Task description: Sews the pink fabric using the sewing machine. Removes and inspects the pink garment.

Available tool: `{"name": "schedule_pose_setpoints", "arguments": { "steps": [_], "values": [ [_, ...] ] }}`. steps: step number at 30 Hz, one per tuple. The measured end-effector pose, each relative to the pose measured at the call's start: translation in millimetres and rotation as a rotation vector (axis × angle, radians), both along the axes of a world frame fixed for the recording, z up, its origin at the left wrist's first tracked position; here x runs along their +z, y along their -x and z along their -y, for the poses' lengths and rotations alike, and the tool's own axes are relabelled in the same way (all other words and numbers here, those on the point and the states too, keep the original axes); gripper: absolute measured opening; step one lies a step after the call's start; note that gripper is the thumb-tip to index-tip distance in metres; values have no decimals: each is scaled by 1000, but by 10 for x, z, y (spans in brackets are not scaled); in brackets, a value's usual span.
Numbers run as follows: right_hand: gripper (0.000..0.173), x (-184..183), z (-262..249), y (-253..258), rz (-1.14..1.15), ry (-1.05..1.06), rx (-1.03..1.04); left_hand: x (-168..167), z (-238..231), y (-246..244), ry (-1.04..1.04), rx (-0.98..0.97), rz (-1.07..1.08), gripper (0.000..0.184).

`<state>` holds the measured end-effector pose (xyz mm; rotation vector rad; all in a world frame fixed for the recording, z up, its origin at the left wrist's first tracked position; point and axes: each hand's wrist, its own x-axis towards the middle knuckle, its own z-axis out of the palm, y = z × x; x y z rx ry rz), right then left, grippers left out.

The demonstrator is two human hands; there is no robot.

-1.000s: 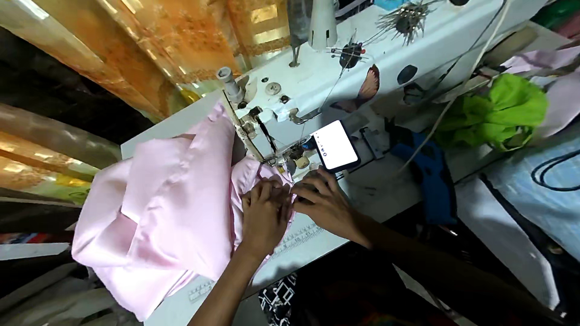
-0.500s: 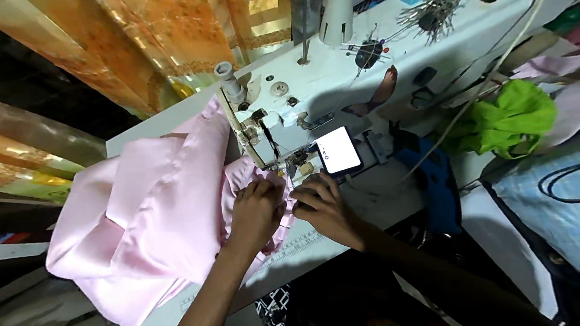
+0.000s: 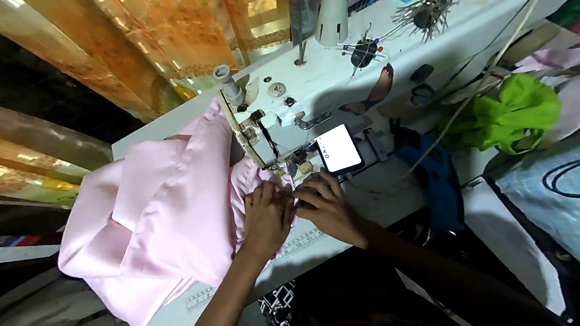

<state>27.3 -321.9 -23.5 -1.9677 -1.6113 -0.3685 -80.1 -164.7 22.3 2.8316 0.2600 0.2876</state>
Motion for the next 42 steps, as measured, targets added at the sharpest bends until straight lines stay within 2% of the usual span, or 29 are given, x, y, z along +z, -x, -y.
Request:
{"name": "schedule_pose_setpoints", "arguments": {
  "steps": [6,14,18,24,27,30,32,34,37,42],
  "values": [
    [22,3,8,-4,-2,11,-1,-13,42,52,-77,-12,8,38],
    [20,-42,-24,-26,-32,-47,10,1,121,1,77,93,-47,38],
    [16,-13,-48,-63,-90,-80,-17,27,154,-68,97,147,-109,44],
    [18,-1,-31,-104,-105,-59,-20,-44,223,-140,96,222,-47,52],
    [18,-10,-30,-115,-106,-67,-16,131,118,-81,117,138,-76,45],
    [22,-20,-25,-116,-78,-50,-26,380,-37,32,-58,-21,-162,42],
    [22,-10,-34,-106,-52,-28,-43,407,-144,68,-209,-127,-162,36],
    [21,-3,-45,-93,-36,-15,-49,375,-279,48,-264,-228,-111,26],
    [22,29,-39,-67,-31,18,-63,380,-417,-14,-156,-288,-49,19],
    [21,26,-9,-18,5,20,-71,207,-491,4,67,-252,102,28]
  ]
}}
